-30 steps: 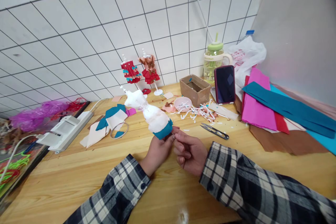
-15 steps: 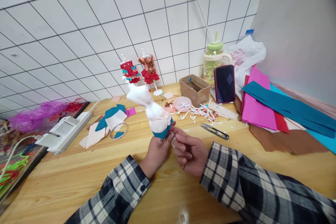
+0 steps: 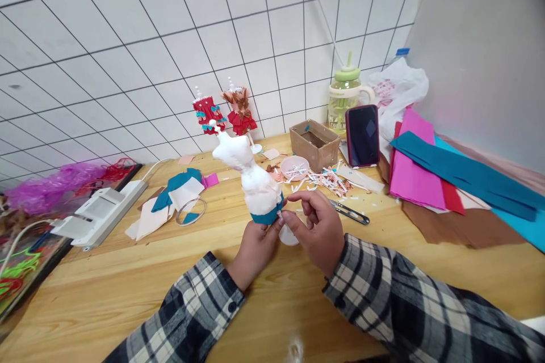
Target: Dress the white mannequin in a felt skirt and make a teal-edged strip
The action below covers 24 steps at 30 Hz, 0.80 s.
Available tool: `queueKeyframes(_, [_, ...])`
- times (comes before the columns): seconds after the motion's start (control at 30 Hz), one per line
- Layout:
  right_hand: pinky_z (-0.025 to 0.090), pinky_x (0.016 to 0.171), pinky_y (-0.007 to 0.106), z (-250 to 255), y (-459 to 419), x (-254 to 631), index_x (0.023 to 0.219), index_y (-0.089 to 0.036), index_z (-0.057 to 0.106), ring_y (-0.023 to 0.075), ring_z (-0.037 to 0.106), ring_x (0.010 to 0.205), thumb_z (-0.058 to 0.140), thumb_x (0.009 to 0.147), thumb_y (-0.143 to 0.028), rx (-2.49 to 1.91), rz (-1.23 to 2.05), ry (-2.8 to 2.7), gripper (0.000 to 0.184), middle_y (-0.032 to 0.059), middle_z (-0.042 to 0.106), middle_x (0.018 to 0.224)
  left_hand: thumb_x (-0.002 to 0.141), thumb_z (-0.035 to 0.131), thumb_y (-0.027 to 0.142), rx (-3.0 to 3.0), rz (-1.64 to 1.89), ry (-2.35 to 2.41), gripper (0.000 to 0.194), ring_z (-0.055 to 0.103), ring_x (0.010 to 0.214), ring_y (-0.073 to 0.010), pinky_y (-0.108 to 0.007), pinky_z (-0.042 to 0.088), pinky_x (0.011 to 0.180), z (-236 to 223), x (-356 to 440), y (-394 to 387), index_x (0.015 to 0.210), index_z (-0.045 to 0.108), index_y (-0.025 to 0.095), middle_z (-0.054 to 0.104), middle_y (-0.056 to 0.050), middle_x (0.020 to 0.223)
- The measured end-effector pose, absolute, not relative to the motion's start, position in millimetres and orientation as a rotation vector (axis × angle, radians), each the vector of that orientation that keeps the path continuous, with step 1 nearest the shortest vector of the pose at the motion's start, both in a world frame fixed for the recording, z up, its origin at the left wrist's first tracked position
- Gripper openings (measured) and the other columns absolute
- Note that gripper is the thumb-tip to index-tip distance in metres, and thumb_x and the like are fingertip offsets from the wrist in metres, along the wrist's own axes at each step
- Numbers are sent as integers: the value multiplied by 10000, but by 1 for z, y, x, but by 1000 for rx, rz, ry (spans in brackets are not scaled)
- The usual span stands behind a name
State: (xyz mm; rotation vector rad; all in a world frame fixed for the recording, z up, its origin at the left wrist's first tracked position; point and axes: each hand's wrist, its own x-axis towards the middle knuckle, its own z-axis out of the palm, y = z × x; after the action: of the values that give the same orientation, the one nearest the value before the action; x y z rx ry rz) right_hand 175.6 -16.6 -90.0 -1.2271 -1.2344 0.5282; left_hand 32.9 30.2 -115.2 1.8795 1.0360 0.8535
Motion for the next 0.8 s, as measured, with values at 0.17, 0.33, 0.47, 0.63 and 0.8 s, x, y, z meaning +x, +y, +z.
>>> queueKeyframes(0.17, [369,609,276,-95,-12,174,886,-223,641,137,440,647,649,772,-281,-1257,506,-1243,128,-15,484,712,897,486,372,1987,868,989,285,649,989,-212,-332,488,919,-119,33,29,960,690,185,732,-53,978])
queueKeyframes(0.33, [337,573,268,-94,-13,175,808,-215,646,121,401,579,634,782,-279,-1297,502,-1234,70,-34,452,629,892,491,348,2014,863,980,254,656,909,-198,-308,505,859,-119,33,29,915,681,179,734,-45,921])
queueKeyframes(0.47, [321,556,266,-95,-13,175,777,-219,649,120,389,554,629,784,-283,-1285,506,-1238,67,-45,417,578,890,488,363,1995,841,991,276,655,893,-198,-306,504,851,-117,34,28,908,687,173,734,-45,906])
queueKeyframes(0.63, [317,546,260,-96,-13,178,747,-220,608,120,393,550,608,780,-261,-1265,527,-1217,53,-49,391,569,867,508,359,1903,838,1072,297,663,846,-207,-297,512,784,-119,32,31,936,712,155,745,-58,926])
queueKeyframes(0.8, [342,563,268,-94,-15,181,751,-219,589,131,425,595,589,790,-243,-1219,545,-1222,46,-23,464,625,861,535,357,1807,865,1087,306,663,887,-215,-308,508,816,-120,32,33,991,718,148,740,-75,986])
